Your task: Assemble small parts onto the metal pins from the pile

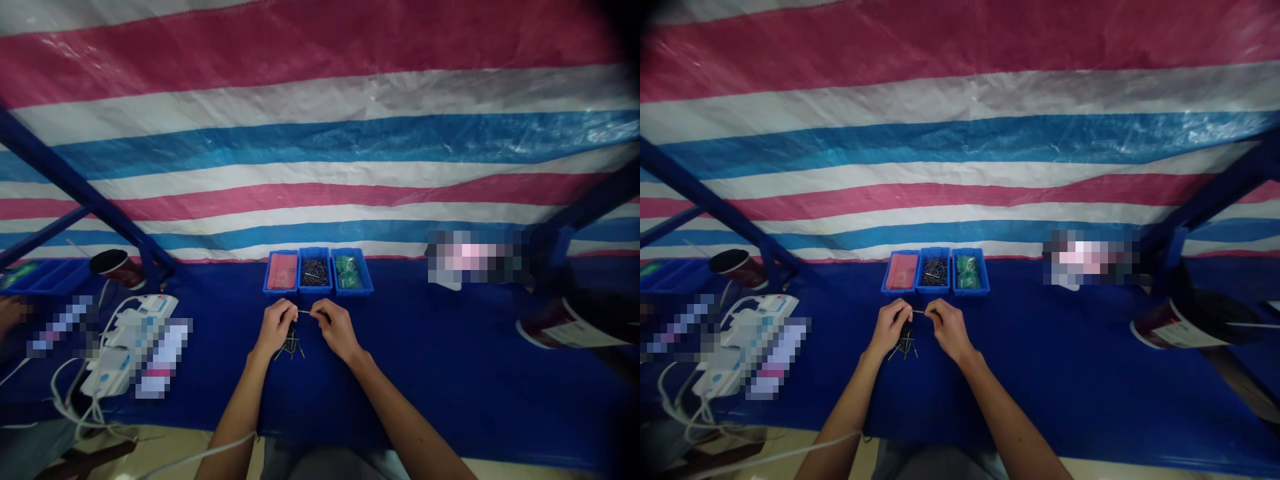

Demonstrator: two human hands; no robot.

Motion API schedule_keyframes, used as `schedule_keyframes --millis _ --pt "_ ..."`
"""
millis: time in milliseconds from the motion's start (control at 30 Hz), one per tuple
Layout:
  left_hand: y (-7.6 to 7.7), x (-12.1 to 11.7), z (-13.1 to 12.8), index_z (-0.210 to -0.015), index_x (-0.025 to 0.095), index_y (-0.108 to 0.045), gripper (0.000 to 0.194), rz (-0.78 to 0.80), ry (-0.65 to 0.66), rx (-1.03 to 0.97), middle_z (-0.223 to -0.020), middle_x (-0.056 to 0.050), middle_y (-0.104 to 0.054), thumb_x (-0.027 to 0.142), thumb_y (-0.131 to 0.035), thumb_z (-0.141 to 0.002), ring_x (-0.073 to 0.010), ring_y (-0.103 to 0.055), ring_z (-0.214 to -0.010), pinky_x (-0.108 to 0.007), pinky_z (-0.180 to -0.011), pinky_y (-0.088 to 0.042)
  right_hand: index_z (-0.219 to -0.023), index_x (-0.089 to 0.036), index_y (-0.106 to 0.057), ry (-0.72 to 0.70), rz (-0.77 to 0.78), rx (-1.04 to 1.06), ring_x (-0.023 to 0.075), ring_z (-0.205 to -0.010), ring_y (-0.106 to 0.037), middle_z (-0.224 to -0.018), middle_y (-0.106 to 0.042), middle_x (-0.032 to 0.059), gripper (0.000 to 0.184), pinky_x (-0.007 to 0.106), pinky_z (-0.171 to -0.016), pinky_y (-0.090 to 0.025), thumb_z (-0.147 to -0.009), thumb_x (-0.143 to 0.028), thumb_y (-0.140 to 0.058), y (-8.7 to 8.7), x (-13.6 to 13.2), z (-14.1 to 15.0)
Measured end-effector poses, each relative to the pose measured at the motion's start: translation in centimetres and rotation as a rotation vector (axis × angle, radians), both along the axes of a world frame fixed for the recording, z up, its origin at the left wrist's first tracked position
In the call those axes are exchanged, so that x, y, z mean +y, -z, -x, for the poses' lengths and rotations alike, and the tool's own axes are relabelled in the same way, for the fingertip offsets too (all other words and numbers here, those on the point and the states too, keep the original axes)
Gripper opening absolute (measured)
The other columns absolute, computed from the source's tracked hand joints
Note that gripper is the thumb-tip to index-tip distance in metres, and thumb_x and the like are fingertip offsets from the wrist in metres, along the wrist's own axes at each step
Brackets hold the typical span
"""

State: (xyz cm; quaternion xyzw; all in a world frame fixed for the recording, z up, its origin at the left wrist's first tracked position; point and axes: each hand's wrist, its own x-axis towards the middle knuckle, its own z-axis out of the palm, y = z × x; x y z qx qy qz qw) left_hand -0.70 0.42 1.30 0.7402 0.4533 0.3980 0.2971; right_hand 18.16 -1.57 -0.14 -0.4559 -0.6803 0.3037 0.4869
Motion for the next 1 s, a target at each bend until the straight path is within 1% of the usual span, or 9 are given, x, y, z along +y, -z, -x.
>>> schedule_keyframes --millis 133,267,400,500,633,767,800,900,1000 --pt "0.0 0.1 0.3 -0.067 0.016 -0.058 0.040 0.022 -0.043 -0.018 -0.067 -0.002 -0.058 0.038 -0.045 -0.098 -0.0141 -0.055 -0.065 -0.026 -0.068 -0.042 -0.090 -0.021 -0.066 0.045 0.012 -0.034 0.0148 -0.062 -0.059 -0.080 -0.068 0.0025 0.012 0.026 -0.061 -0.048 -0.092 -0.028 -0.057 0.1 -0.1 0.2" --pt "0.1 0.2 0.3 -0.071 0.015 -0.064 0.039 0.021 0.008 0.011 -0.071 -0.004 -0.063 0.040 -0.048 -0.097 -0.0148 -0.056 -0.067 -0.027 -0.070 -0.044 -0.103 -0.021 -0.068 0.022 -0.017 -0.059 0.0163 -0.069 -0.063 -0.089 -0.071 0.0046 0.017 0.027 -0.065 -0.050 -0.091 -0.031 -0.061 0.2 -0.1 0.4" --pt "0.0 0.2 0.0 -0.073 0.016 -0.067 0.033 -0.003 0.052 0.027 -0.072 -0.004 -0.065 0.037 -0.053 -0.095 -0.0151 -0.056 -0.068 -0.026 -0.067 -0.043 -0.095 -0.022 -0.070 -0.002 -0.007 -0.060 0.0177 -0.075 -0.066 -0.089 -0.071 0.0048 0.016 0.028 -0.070 -0.051 -0.096 -0.028 -0.054 0.2 -0.1 0.4" --pt "-0.1 0.2 0.0 -0.074 0.017 -0.069 0.032 -0.007 0.037 0.001 -0.072 -0.004 -0.066 0.037 -0.054 -0.095 -0.0157 -0.058 -0.070 -0.027 -0.068 -0.043 -0.094 -0.021 -0.070 0.024 0.006 -0.058 0.0175 -0.075 -0.066 -0.088 -0.071 0.0047 0.017 0.028 -0.069 -0.051 -0.096 -0.027 -0.054 0.0 -0.2 0.4" --pt "0.1 0.3 0.3 -0.079 0.016 -0.069 0.039 0.043 -0.063 -0.101 -0.075 -0.005 -0.068 0.040 -0.046 -0.098 -0.0167 -0.062 -0.075 -0.029 -0.075 -0.046 -0.095 -0.020 -0.069 0.124 -0.034 -0.043 0.0175 -0.078 -0.065 -0.090 -0.070 0.0056 0.019 0.028 -0.073 -0.051 -0.098 -0.028 -0.052 -1.3 0.4 0.6" --pt "0.9 0.7 0.7 -0.080 0.015 -0.068 0.046 0.108 -0.216 -0.227 -0.070 -0.004 -0.066 0.048 -0.042 -0.098 -0.0157 -0.061 -0.068 -0.026 -0.069 -0.046 -0.098 -0.019 -0.069 0.314 -0.064 -0.042 0.0176 -0.077 -0.062 -0.089 -0.068 0.0069 0.023 0.029 -0.075 -0.050 -0.099 -0.032 -0.050 -3.4 3.1 0.6" --pt "1.0 0.8 0.8 -0.081 0.015 -0.068 0.046 0.120 -0.231 -0.258 -0.070 -0.004 -0.066 0.049 -0.042 -0.098 -0.0155 -0.061 -0.067 -0.026 -0.067 -0.045 -0.101 -0.019 -0.069 0.320 -0.070 -0.064 0.0175 -0.077 -0.062 -0.091 -0.068 0.0075 0.024 0.029 -0.075 -0.049 -0.100 -0.032 -0.049 -3.8 3.8 0.5" --pt "1.2 1.0 0.8 -0.080 0.015 -0.068 0.047 0.139 -0.260 -0.313 -0.070 -0.004 -0.067 0.050 -0.043 -0.097 -0.0151 -0.060 -0.066 -0.026 -0.064 -0.043 -0.115 -0.018 -0.066 0.266 -0.073 -0.194 0.0181 -0.077 -0.062 -0.097 -0.067 0.0093 0.028 0.029 -0.077 -0.048 -0.100 -0.031 -0.047 -4.4 4.8 0.4" --pt "1.1 1.0 0.8 -0.081 0.014 -0.068 0.046 0.152 -0.267 -0.344 -0.070 -0.004 -0.066 0.051 -0.044 -0.097 -0.0148 -0.059 -0.066 -0.026 -0.064 -0.043 -0.112 -0.020 -0.066 0.150 -0.064 -0.249 0.0179 -0.085 -0.064 -0.100 -0.067 0.0081 0.026 0.028 -0.081 -0.046 -0.102 -0.030 -0.045 -4.0 3.2 0.5"
